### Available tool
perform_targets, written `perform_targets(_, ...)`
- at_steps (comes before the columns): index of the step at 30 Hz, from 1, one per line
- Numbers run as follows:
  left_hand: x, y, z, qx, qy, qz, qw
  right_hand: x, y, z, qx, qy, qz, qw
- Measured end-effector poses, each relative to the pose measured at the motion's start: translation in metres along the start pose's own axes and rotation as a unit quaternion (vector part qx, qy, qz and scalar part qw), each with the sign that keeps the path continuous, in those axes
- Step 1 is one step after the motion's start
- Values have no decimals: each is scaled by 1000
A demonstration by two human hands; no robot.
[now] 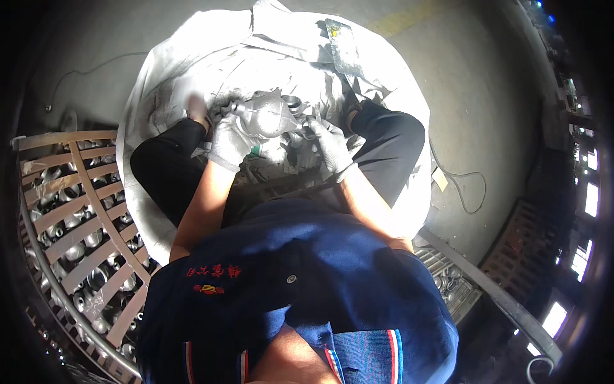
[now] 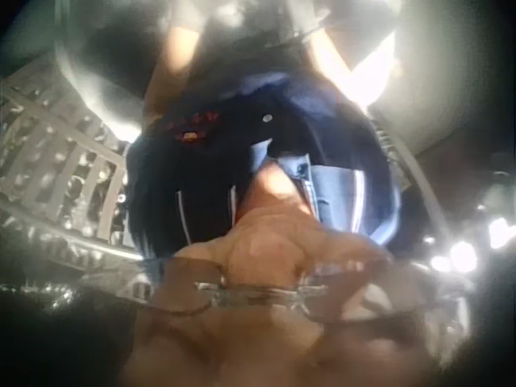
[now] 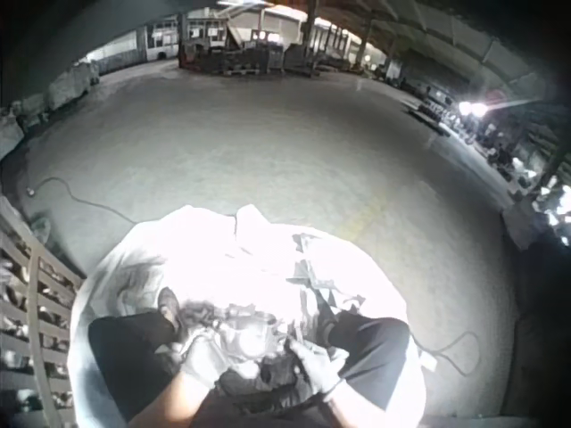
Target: Inspecting and cleaning burrs or debris from metal components using a handheld tool.
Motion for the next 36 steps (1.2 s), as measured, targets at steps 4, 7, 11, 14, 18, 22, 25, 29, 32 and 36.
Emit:
perform_targets(4,20,-4,-8,70,169,91,979,20,23,-23,24,124,68,990)
perform_targets(7,25,-3,-20,-12,176,-94,980,27,38,-35,29,169,120,978)
perform_targets(11,37,-12,-26,50,271,59,960,24,56,-49,6,159,154,975)
perform_targets(14,7,-16,-7,30,226,68,971,27,67,-57,-30,174,131,975)
perform_targets(18,39,-13,-37,93,-47,33,994,21,72,-65,-57,145,117,981)
perform_targets(22,62,-27,-53,229,138,164,949,22,76,-67,-61,160,121,978)
perform_targets(25,85,-14,-73,172,-56,95,979,20,62,-60,-47,180,125,975)
perform_targets(29,100,-26,-81,304,20,290,907,24,58,-60,-32,204,198,958)
perform_targets(32,111,-22,-88,298,69,256,917,24,54,-61,-6,196,241,951)
perform_targets(36,127,-13,-96,294,114,351,881,25,46,-61,11,195,267,944)
Point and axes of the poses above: each hand's wrist, its own z-axis towards the middle knuckle, its own x-axis out of the palm, y = z × x, the point moved 8 cm from there along z, towards the middle knuckle, and after that the axes turned 13 degrees about -z, right-handed, at the moved point
